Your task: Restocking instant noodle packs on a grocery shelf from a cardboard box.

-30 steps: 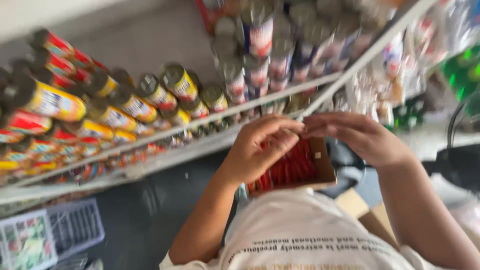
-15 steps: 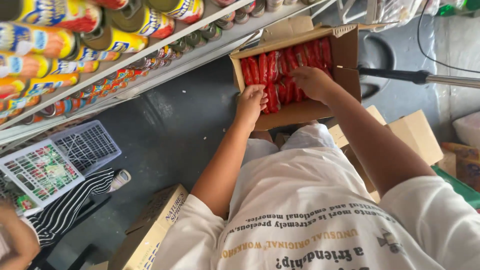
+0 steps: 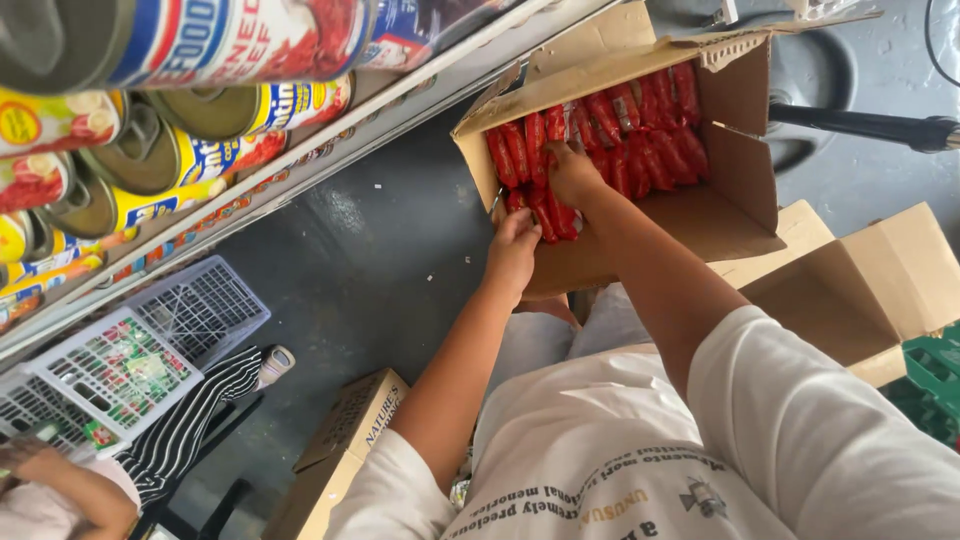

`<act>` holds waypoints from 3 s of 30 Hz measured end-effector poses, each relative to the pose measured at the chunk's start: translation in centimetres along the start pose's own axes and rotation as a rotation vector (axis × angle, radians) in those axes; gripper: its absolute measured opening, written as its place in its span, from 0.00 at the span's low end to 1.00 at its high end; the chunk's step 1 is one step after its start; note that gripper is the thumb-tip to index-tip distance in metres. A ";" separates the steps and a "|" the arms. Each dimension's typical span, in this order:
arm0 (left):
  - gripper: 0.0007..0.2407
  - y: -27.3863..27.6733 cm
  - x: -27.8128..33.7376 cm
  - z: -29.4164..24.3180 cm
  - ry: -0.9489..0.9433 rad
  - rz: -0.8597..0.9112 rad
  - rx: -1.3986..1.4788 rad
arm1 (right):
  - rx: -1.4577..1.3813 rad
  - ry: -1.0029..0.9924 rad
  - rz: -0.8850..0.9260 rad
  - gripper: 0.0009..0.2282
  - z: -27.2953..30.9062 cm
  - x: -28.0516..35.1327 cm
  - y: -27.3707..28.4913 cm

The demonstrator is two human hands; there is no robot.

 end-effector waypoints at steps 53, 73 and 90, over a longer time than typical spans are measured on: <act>0.13 -1.7 11.7 -21.8 -0.774 -0.335 0.201 | 0.158 0.683 -0.742 0.11 17.4 29.6 27.7; 0.19 -1.4 14.3 -23.9 -0.394 0.260 0.679 | -1.210 0.298 0.377 0.17 19.7 33.4 27.2; 0.13 -0.8 13.5 -24.0 -0.676 0.081 0.702 | -0.793 0.293 -0.276 0.08 18.4 32.5 28.6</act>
Point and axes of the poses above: each hand's wrist, its own x-axis away from the middle knuckle, its own y-axis out of the back of the hand, z = x × y, the point moved 2 cm from there along -x, towards the middle knuckle, and after that the axes turned 10 degrees about -y, right-handed, at the moved point
